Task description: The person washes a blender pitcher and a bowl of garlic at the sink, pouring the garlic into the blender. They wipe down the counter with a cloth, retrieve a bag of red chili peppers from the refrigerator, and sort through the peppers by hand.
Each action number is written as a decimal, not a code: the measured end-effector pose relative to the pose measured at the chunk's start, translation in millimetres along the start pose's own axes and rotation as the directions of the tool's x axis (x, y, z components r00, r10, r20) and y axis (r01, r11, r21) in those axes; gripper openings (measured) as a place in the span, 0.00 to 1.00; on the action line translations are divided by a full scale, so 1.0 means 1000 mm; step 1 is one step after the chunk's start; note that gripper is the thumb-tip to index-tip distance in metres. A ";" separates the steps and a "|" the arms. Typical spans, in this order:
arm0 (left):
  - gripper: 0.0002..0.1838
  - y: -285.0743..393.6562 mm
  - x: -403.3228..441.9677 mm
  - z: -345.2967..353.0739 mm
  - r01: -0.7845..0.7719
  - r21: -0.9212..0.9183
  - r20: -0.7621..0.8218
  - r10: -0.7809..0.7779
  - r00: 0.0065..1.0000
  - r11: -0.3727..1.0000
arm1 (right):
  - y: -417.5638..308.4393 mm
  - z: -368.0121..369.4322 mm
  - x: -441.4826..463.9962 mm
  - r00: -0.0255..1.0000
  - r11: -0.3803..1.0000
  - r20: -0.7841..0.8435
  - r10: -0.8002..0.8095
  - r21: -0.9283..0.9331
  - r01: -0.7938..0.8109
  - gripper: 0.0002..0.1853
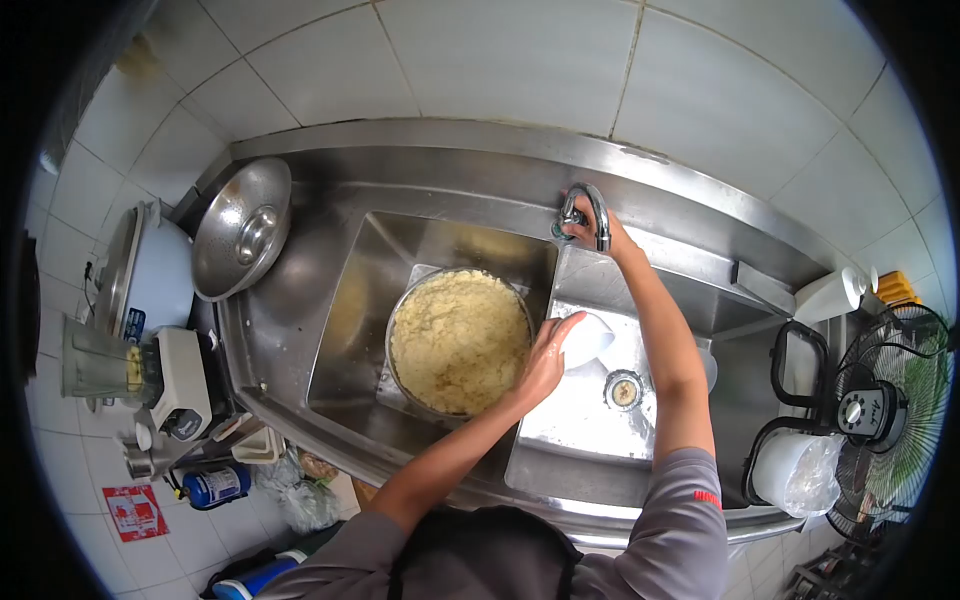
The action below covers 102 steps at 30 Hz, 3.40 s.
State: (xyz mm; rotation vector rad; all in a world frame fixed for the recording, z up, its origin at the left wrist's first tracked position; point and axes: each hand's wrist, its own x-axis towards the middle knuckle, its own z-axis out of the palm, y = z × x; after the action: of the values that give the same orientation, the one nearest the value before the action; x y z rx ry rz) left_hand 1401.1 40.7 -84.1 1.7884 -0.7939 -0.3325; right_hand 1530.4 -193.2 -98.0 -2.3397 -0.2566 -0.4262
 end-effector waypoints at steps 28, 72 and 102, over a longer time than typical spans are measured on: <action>0.32 -0.028 0.014 0.005 0.161 -0.164 0.141 -0.138 0.980 0.973 | -0.129 -0.068 0.041 0.972 0.918 0.158 0.175 -0.382 -0.104 0.19; 0.40 -0.053 0.167 0.008 0.264 0.137 0.144 -0.282 0.948 0.955 | -0.144 -0.105 -0.007 0.876 0.943 0.355 0.326 -0.055 -0.329 0.40; 0.17 0.019 0.066 -0.102 0.117 -0.164 0.068 -0.108 0.992 0.979 | 0.012 0.004 -0.054 0.932 0.806 -0.293 0.214 -0.485 -0.338 0.14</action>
State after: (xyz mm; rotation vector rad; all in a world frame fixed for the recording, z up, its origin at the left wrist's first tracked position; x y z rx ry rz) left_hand 1501.7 68.7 -19.2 1.6747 -0.6863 -0.5142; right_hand 1484.8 -202.3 -129.0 -2.7746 0.3645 -0.6760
